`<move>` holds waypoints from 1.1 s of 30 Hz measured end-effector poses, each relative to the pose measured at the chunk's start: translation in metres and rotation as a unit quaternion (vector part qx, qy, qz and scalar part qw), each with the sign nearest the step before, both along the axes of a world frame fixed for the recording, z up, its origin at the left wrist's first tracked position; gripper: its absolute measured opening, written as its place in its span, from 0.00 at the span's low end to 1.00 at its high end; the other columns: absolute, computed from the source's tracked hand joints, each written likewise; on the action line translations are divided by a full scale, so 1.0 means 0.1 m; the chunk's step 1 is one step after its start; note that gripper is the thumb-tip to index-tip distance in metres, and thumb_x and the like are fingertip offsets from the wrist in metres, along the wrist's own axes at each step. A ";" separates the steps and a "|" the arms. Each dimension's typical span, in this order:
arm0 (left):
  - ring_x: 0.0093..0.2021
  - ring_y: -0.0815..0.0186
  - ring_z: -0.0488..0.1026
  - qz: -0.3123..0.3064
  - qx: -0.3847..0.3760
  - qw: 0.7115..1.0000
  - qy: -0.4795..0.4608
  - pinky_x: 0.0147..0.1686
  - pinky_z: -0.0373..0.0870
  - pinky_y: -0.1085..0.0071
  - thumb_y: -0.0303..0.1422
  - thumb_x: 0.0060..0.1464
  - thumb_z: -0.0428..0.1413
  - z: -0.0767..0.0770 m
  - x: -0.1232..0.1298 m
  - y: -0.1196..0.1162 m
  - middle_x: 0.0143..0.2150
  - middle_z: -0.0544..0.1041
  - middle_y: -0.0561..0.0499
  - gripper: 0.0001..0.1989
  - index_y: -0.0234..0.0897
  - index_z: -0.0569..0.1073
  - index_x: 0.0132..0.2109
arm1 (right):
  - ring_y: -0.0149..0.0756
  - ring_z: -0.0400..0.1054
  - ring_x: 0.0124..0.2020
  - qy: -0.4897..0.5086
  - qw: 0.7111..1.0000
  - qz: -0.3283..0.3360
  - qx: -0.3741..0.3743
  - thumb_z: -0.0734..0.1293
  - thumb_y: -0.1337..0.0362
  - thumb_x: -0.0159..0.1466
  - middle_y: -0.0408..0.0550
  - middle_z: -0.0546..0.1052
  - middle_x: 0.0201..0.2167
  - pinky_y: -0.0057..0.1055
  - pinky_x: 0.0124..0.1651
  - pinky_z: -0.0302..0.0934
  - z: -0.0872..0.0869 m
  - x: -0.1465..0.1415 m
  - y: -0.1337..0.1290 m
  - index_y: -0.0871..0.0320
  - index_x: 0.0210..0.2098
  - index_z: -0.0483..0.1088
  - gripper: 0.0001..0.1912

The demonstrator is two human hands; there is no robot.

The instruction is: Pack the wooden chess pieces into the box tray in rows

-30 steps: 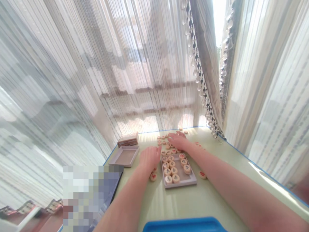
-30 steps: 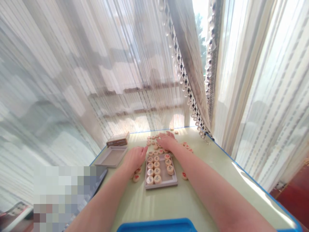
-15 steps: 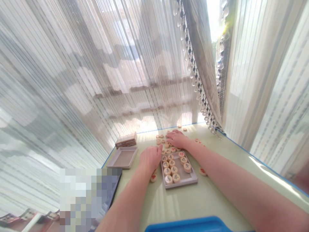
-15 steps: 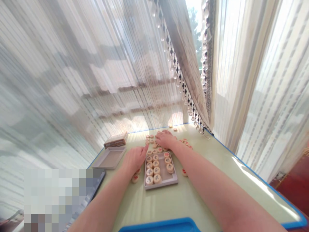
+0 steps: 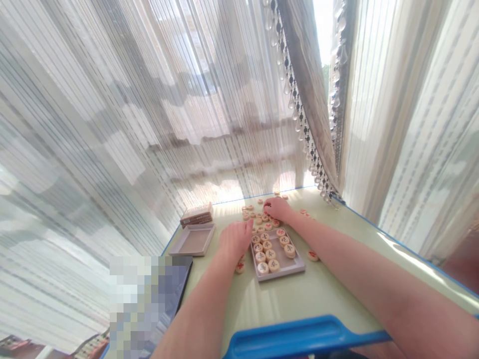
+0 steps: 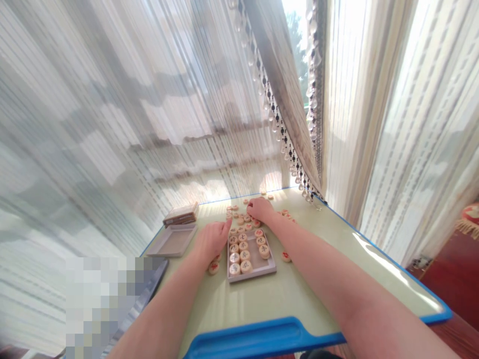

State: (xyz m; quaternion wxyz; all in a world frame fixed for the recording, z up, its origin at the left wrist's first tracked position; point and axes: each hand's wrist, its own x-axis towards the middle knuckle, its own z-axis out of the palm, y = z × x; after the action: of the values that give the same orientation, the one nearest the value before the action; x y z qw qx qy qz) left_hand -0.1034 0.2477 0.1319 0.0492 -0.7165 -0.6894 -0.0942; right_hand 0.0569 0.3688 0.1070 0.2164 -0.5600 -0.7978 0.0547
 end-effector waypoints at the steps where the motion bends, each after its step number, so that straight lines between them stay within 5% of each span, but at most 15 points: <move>1: 0.36 0.60 0.71 -0.004 0.002 1.000 -0.001 0.35 0.64 0.67 0.47 0.57 0.26 -0.01 0.00 0.00 0.34 0.75 0.41 0.35 0.37 0.75 0.33 | 0.40 0.64 0.42 -0.001 1.000 -0.004 0.003 0.56 0.63 0.57 0.49 0.76 0.36 0.31 0.41 0.56 0.00 0.00 0.00 0.55 0.37 0.73 0.16; 10: 0.36 0.59 0.71 0.005 0.011 1.000 -0.004 0.36 0.64 0.65 0.47 0.57 0.25 -0.02 0.00 0.02 0.34 0.75 0.41 0.35 0.37 0.74 0.32 | 0.44 0.60 0.46 0.023 0.998 -0.050 0.010 0.59 0.59 0.55 0.48 0.75 0.36 0.36 0.46 0.53 -0.04 0.04 0.03 0.54 0.39 0.72 0.16; 18: 0.35 0.60 0.72 0.015 0.010 1.000 0.002 0.34 0.64 0.66 0.47 0.57 0.25 0.00 0.00 0.02 0.34 0.76 0.41 0.35 0.36 0.74 0.32 | 0.38 0.64 0.42 0.063 0.997 -0.047 -0.007 0.62 0.57 0.54 0.48 0.75 0.37 0.32 0.44 0.54 -0.10 0.07 0.14 0.58 0.41 0.72 0.18; 33: 0.35 0.60 0.72 0.020 0.012 1.000 -0.008 0.33 0.63 0.67 0.47 0.57 0.30 -0.02 -0.01 0.04 0.33 0.76 0.43 0.31 0.37 0.74 0.31 | 0.46 0.61 0.44 0.062 0.998 -0.025 0.007 0.61 0.61 0.53 0.49 0.76 0.36 0.38 0.46 0.50 -0.14 0.01 0.14 0.54 0.32 0.75 0.12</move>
State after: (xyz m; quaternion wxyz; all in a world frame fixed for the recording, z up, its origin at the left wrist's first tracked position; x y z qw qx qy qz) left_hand -0.1048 0.2521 0.1299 0.0541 -0.7010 -0.7030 -0.1071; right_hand 0.0583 0.3832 0.0927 0.2701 -0.5737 -0.7692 0.0784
